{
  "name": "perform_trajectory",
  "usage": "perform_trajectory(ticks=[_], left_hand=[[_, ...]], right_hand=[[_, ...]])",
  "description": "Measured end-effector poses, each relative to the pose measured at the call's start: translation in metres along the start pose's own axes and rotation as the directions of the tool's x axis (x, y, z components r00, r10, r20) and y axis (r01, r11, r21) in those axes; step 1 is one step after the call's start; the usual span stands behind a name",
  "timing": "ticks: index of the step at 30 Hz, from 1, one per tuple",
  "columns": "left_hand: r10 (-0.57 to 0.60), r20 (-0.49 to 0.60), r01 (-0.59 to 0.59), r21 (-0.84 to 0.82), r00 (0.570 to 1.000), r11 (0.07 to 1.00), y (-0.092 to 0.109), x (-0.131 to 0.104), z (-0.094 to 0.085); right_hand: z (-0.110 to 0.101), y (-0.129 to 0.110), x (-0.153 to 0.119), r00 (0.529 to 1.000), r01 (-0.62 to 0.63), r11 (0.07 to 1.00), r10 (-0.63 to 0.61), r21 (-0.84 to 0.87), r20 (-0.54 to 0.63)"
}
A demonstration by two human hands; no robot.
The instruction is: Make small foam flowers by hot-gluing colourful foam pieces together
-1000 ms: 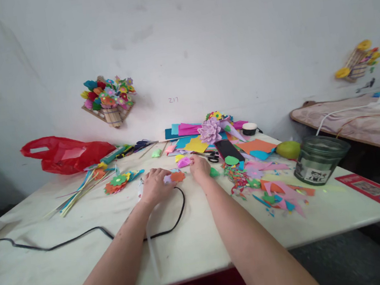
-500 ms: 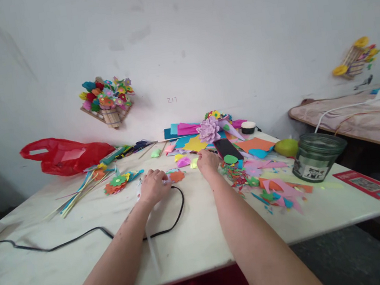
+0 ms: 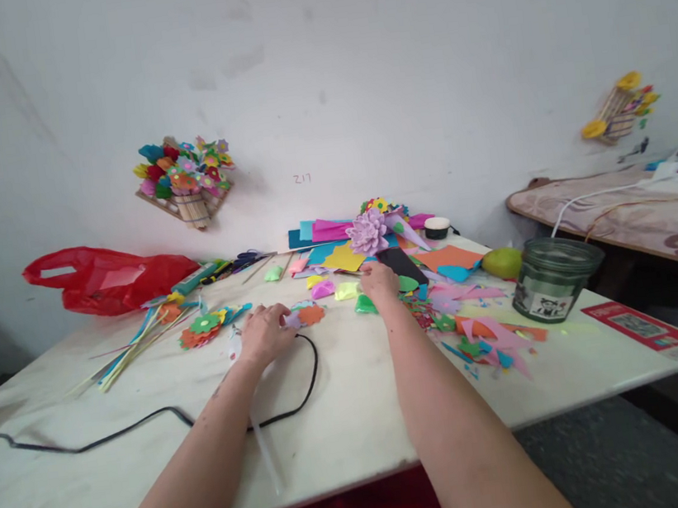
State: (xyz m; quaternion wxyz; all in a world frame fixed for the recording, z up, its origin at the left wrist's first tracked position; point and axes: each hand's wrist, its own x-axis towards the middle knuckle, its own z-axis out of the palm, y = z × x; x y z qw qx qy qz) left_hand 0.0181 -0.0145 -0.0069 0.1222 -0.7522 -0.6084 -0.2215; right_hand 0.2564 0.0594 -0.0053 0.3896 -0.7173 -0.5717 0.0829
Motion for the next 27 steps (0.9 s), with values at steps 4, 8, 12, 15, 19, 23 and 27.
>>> perform_trajectory(ticks=[4, 8, 12, 15, 19, 23, 27], left_hand=[[0.012, -0.007, -0.012, -0.013, 1.0, 1.0, 0.003, 0.0, 0.002], [0.026, 0.001, -0.026, -0.029, 1.0, 0.999, 0.008, -0.001, 0.002], [0.043, -0.008, -0.044, -0.062, 0.999, 0.997, 0.009, 0.0, 0.001], [0.05, -0.087, -0.06, -0.109, 0.995, 0.992, 0.007, 0.001, 0.001], [-0.025, -0.236, -0.018, -0.178, 0.972, 0.984, 0.001, 0.003, 0.001], [-0.135, -0.284, 0.064, -0.244, 0.949, 0.968, -0.004, 0.006, 0.004], [-0.162, -0.273, 0.083, -0.28, 0.948, 0.956, -0.005, 0.006, 0.006]], right_hand=[[0.002, -0.008, -0.006, 0.996, 0.079, 0.995, -0.076, -0.062, 0.05], [0.008, -0.019, -0.017, 0.978, 0.175, 0.973, -0.154, -0.152, 0.142], [0.015, -0.028, -0.025, 0.964, 0.255, 0.931, -0.224, -0.262, 0.143], [0.022, -0.032, -0.029, 0.943, 0.33, 0.879, -0.32, -0.345, 0.089], [0.032, -0.037, -0.033, 0.905, 0.403, 0.817, -0.424, -0.413, 0.043], [0.04, -0.038, -0.032, 0.882, 0.462, 0.773, -0.453, -0.435, 0.131], [0.042, -0.037, -0.03, 0.867, 0.492, 0.743, -0.463, -0.453, 0.183]])
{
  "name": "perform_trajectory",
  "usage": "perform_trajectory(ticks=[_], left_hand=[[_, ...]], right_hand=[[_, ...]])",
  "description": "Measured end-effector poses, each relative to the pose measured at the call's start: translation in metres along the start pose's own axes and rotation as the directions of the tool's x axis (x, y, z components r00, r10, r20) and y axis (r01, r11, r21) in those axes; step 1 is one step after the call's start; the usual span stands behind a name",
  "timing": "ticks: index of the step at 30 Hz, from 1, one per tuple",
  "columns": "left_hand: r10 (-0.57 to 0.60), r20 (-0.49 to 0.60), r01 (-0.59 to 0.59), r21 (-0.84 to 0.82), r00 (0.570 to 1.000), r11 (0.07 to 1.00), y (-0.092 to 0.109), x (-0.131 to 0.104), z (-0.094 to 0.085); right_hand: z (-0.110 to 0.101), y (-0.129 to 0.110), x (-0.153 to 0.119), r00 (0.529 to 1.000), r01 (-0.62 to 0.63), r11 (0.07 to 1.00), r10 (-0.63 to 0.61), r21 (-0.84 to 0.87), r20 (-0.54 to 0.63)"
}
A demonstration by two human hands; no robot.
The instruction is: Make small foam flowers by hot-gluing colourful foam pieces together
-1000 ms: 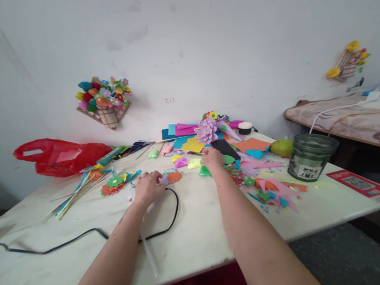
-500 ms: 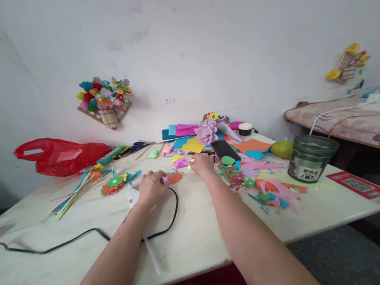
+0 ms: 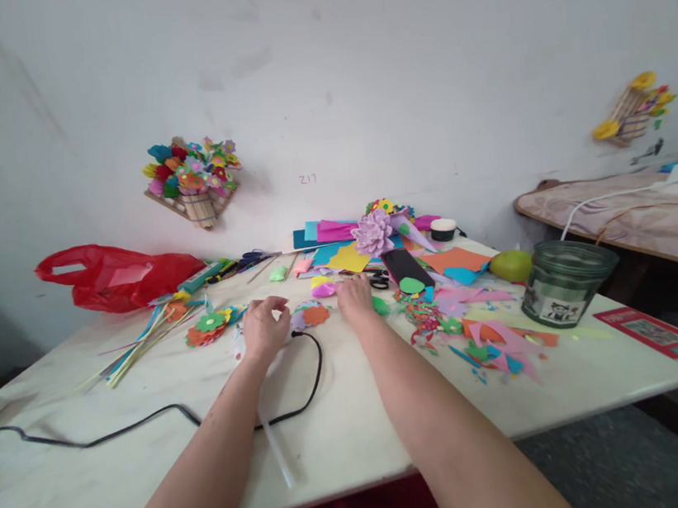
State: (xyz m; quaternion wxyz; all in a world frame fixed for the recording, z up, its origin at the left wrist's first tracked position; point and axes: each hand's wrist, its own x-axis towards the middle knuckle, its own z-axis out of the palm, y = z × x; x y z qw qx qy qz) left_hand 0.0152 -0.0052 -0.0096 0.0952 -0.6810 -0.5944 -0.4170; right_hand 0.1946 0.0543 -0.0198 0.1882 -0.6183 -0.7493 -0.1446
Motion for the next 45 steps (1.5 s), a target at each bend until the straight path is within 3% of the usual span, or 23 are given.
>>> perform_trajectory(ticks=[9, 12, 14, 16, 18, 21, 24, 28, 32, 45], left_hand=[[0.004, 0.011, -0.004, -0.022, 1.0, 1.0, -0.002, 0.0, 0.002], [-0.018, -0.006, 0.017, -0.061, 1.0, 0.998, -0.002, 0.0, 0.003], [-0.042, -0.013, 0.04, -0.133, 0.999, 0.99, -0.001, 0.001, 0.003], [-0.081, -0.016, 0.074, -0.258, 0.997, 0.963, 0.0, 0.003, 0.003], [-0.148, -0.008, 0.132, -0.406, 0.989, 0.904, 0.0, 0.004, 0.003], [-0.228, 0.038, 0.205, -0.592, 0.973, 0.779, 0.0, 0.007, 0.005], [-0.265, 0.139, 0.28, -0.726, 0.954, 0.628, 0.0, 0.009, 0.006], [-0.255, 0.347, 0.426, -0.803, 0.903, 0.417, 0.0, 0.009, 0.002], [-0.28, 0.377, 0.453, -0.84, 0.883, 0.299, 0.0, 0.008, -0.001], [-0.304, 0.386, 0.458, -0.862, 0.871, 0.217, -0.004, 0.008, 0.0]], right_hand=[[-0.002, -0.002, -0.001, 0.981, 0.138, 0.99, -0.135, 0.01, -0.139], [-0.006, -0.004, -0.001, 0.977, 0.084, 0.987, -0.055, 0.139, -0.206], [-0.01, -0.006, 0.001, 0.971, -0.027, 0.948, 0.101, 0.318, -0.218], [-0.014, -0.007, 0.002, 0.959, -0.144, 0.815, 0.254, 0.562, -0.123], [-0.018, -0.008, 0.002, 0.961, -0.205, 0.576, 0.271, 0.791, 0.051], [-0.02, -0.01, 0.0, 0.972, -0.232, 0.196, 0.082, 0.953, 0.22], [-0.022, -0.015, -0.004, 0.961, -0.265, 0.025, -0.075, 0.964, 0.266], [-0.024, -0.022, -0.008, 0.935, -0.309, -0.016, -0.191, 0.951, 0.3], [-0.025, -0.025, -0.01, 0.923, -0.304, -0.059, -0.267, 0.951, 0.278], [-0.022, -0.021, -0.011, 0.902, -0.298, -0.092, -0.353, 0.95, 0.249]])
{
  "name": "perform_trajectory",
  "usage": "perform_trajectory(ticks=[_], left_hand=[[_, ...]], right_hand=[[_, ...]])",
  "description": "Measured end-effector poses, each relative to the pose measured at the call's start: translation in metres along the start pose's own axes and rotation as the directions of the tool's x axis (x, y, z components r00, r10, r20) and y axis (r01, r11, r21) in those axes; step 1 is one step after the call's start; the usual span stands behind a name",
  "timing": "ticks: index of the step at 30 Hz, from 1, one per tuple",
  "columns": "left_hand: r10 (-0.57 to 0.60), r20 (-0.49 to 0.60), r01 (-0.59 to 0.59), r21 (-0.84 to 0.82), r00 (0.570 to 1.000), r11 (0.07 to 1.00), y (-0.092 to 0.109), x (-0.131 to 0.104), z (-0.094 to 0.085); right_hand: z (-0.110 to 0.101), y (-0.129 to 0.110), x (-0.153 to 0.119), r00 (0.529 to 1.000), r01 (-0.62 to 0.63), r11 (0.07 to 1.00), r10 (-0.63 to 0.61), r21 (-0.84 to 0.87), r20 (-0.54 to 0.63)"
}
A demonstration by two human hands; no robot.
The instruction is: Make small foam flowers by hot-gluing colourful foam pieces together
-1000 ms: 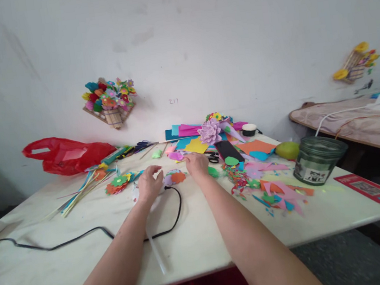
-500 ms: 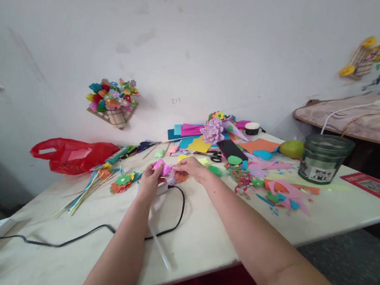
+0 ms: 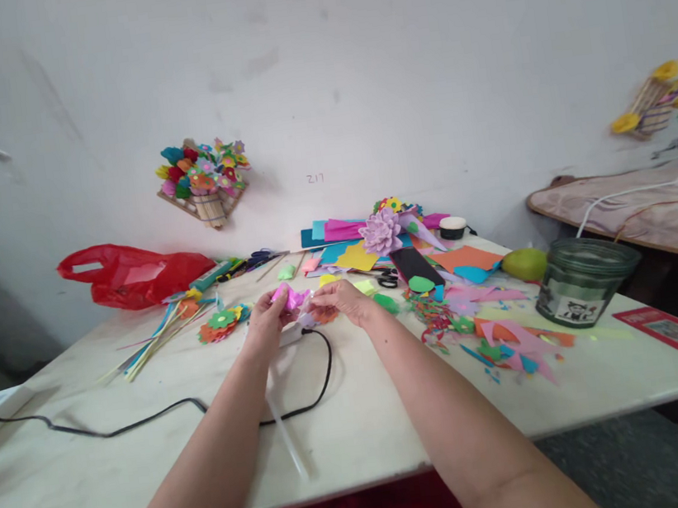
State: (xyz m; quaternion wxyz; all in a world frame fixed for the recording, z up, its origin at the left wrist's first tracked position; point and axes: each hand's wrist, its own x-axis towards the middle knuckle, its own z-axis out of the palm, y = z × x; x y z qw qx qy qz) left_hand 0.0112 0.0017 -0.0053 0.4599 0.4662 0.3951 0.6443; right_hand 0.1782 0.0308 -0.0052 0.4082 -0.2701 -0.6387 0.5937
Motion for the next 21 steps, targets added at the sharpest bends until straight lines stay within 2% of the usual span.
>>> perform_trajectory(ticks=[9, 13, 17, 19, 21], left_hand=[[0.013, -0.001, -0.013, 0.016, 1.0, 1.0, -0.002, 0.002, -0.002], [0.104, 0.031, -0.107, 0.139, 0.994, 0.984, 0.002, 0.0, -0.003], [0.178, 0.19, -0.23, 0.304, 0.966, 0.924, 0.009, -0.003, -0.008], [0.21, 0.297, -0.309, 0.34, 0.931, 0.889, 0.013, -0.003, -0.011], [0.255, 0.356, -0.392, 0.398, 0.899, 0.829, 0.015, -0.004, -0.013]], right_hand=[[0.001, 0.0, -0.001, 1.0, -0.026, 1.0, 0.026, 0.016, 0.005], [0.004, -0.002, -0.003, 1.0, -0.021, 1.0, 0.021, 0.012, -0.002], [0.004, -0.004, -0.004, 0.998, -0.039, 0.999, 0.04, 0.018, -0.038], [0.003, -0.004, -0.004, 0.998, -0.046, 0.999, 0.047, 0.024, -0.044], [0.003, -0.005, -0.004, 0.998, -0.053, 0.998, 0.054, 0.039, -0.042]])
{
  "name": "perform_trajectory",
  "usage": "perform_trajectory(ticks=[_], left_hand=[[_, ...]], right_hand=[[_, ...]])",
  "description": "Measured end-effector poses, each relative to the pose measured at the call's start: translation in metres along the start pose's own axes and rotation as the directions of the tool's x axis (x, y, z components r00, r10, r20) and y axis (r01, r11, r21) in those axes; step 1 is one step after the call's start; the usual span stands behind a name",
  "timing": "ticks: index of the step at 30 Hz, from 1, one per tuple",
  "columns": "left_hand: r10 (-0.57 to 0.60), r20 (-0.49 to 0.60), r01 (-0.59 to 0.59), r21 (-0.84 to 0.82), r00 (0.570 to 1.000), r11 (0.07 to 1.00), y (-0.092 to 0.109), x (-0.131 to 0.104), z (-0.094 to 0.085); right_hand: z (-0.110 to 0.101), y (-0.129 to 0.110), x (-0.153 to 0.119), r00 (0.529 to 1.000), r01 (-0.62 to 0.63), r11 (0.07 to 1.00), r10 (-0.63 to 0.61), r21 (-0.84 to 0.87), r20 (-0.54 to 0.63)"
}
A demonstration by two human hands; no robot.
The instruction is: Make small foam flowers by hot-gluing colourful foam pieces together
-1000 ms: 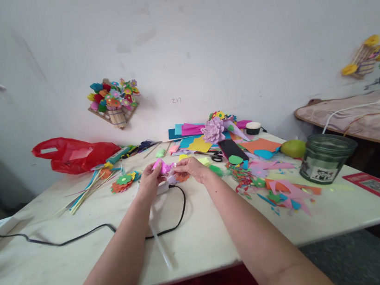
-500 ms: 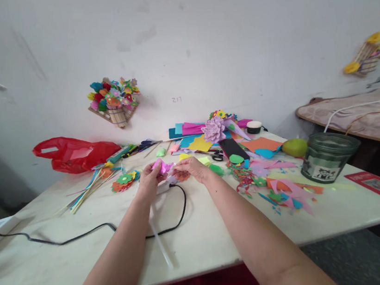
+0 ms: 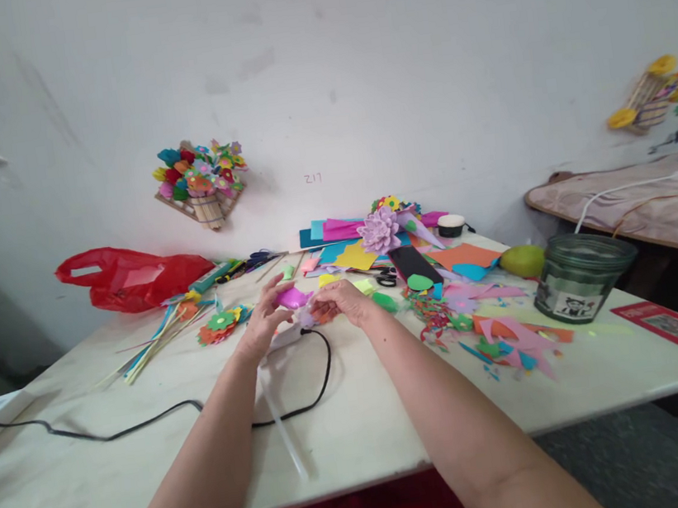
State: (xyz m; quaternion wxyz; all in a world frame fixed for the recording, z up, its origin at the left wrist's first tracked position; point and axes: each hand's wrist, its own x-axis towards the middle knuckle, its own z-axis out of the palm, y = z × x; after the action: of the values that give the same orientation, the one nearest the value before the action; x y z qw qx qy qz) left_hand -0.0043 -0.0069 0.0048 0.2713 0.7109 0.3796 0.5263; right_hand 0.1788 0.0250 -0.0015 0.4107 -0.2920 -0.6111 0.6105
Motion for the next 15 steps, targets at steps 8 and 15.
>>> perform_trajectory(ticks=[8, 15], left_hand=[[0.165, 0.056, -0.174, 0.411, 0.985, 0.895, 0.0017, 0.0006, 0.0042], [0.003, 0.018, -0.008, 0.315, 1.0, 0.949, -0.0042, 0.0015, 0.0059]], right_hand=[[0.002, -0.0027, -0.0005, 0.998, -0.04, 0.994, 0.044, 0.1, -0.034], [0.0045, -0.004, -0.0003, 1.0, 0.001, 0.989, 0.003, 0.148, -0.023]])
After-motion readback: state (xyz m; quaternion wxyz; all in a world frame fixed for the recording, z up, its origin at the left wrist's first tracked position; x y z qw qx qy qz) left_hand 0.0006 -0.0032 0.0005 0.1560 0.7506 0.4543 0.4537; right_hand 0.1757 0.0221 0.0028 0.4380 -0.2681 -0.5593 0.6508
